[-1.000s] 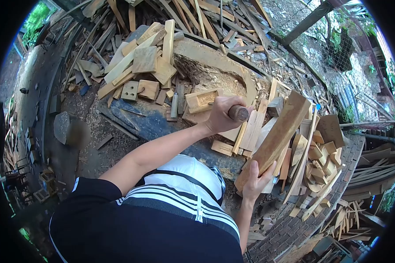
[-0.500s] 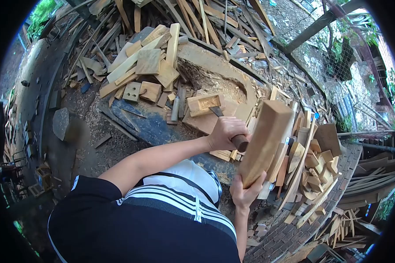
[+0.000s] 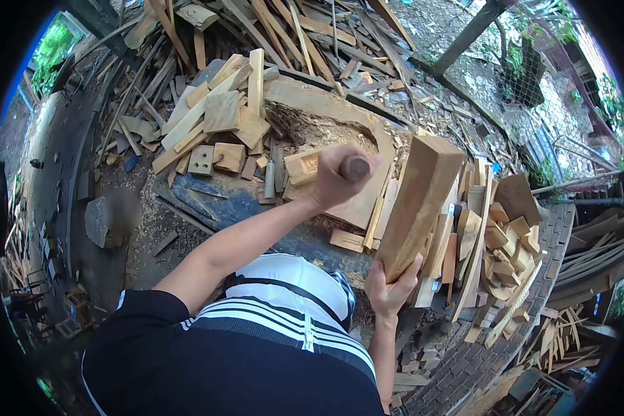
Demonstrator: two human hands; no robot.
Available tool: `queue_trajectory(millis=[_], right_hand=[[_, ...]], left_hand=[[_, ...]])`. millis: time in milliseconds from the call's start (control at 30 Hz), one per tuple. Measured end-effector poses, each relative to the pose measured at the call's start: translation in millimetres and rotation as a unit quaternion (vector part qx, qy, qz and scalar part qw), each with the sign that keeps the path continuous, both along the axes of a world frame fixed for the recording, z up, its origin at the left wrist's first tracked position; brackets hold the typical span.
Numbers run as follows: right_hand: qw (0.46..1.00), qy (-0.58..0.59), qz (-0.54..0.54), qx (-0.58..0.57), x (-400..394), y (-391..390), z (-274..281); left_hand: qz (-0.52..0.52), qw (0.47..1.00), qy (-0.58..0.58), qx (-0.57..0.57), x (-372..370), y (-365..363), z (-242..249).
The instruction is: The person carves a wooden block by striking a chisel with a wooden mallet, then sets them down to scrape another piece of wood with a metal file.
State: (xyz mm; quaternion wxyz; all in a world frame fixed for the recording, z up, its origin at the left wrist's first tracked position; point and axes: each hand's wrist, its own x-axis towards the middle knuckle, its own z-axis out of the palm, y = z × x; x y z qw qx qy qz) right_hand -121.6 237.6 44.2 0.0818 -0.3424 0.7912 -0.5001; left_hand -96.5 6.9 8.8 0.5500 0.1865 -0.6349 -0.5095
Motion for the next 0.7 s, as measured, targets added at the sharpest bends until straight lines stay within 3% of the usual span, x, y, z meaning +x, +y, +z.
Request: queue_trajectory(millis=[167, 500, 667, 700], right_hand=[[1.0, 0.021, -0.017, -0.016, -1, 3, -7], [0.998, -0.046, -0.027, 0.019, 7, 0, 0], [0.999, 0.028, 0.014, -0.02, -2, -15, 11], [0.992, -0.097, -0.008, -0.076, 5, -21, 24]], left_hand=[[0.06, 0.992, -0.011, -0.107, 4, -15, 7], [0.047, 0.996, -0.053, -0.062, 15, -1, -3], [0.059, 0.996, -0.037, -0.059, 13, -3, -6], [0.059, 0.996, -0.037, -0.052, 12, -3, -7]])
